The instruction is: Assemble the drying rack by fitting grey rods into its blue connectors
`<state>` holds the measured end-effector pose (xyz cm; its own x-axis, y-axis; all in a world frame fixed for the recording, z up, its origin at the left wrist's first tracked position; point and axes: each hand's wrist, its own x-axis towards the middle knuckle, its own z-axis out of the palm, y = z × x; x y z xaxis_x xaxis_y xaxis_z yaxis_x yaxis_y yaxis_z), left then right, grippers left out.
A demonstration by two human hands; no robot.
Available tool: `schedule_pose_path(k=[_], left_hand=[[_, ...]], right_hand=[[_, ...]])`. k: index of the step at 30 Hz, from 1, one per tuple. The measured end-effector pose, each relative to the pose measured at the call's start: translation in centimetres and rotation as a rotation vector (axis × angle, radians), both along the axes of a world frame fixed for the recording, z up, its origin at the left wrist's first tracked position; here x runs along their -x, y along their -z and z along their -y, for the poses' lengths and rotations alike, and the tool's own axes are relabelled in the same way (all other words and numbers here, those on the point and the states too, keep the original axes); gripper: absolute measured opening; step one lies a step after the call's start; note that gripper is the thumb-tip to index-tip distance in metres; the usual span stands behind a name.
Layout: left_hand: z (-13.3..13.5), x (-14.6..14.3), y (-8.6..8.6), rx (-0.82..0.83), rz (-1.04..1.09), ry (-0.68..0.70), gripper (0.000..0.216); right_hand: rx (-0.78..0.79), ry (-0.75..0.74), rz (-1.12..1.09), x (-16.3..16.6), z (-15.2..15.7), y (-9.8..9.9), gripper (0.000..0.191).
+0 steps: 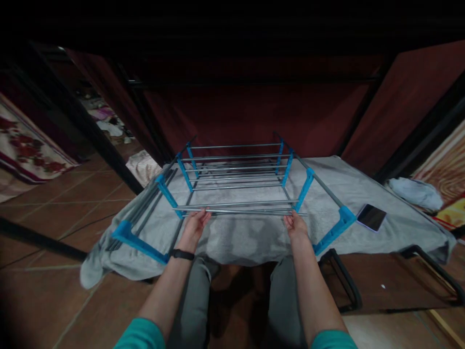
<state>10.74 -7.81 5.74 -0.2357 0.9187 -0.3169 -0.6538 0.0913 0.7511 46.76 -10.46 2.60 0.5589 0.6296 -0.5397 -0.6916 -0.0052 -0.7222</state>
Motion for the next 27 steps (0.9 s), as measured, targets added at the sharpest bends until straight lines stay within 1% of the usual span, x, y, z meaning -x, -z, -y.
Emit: schedule_pose_path(k=[3, 7, 13, 17, 21, 27], left_hand=[[0.1, -0.1, 0.1, 0.004, -0.001, -0.008, 0.017], [0.2, -0.1, 0.5, 0.015, -0.007, -0.027, 0.020], [0.5, -0.1, 0.7, 0.008, 0.006, 0.014, 0.018], [0.7, -0.2, 0.7, 0.010, 0.032, 0.028, 0.015], [0.8, -0.1, 0.7, 0.011, 0.059, 0.035, 0.018], [0.8, -0.1, 0.6, -0.026, 0.079, 0.061, 0.021]], right_hand=[[0.001, -0.032, -0.010, -0.1, 0.0, 0.0, 0.011], [-0.037, -0.080, -0.023, -0.2, -0.1, 0.2, 0.014], [-0.055, -0.084, -0.005, -0.4, -0.3, 1.1, 0.014], [-0.051, -0.094, 0.001, -0.7, -0.3, 1.5, 0.019], [-0.058, -0.097, 0.001, -0.7, -0.4, 1.7, 0.026], [-0.064, -0.088, 0.002, -0.7, -0.6, 2.0, 0.025]])
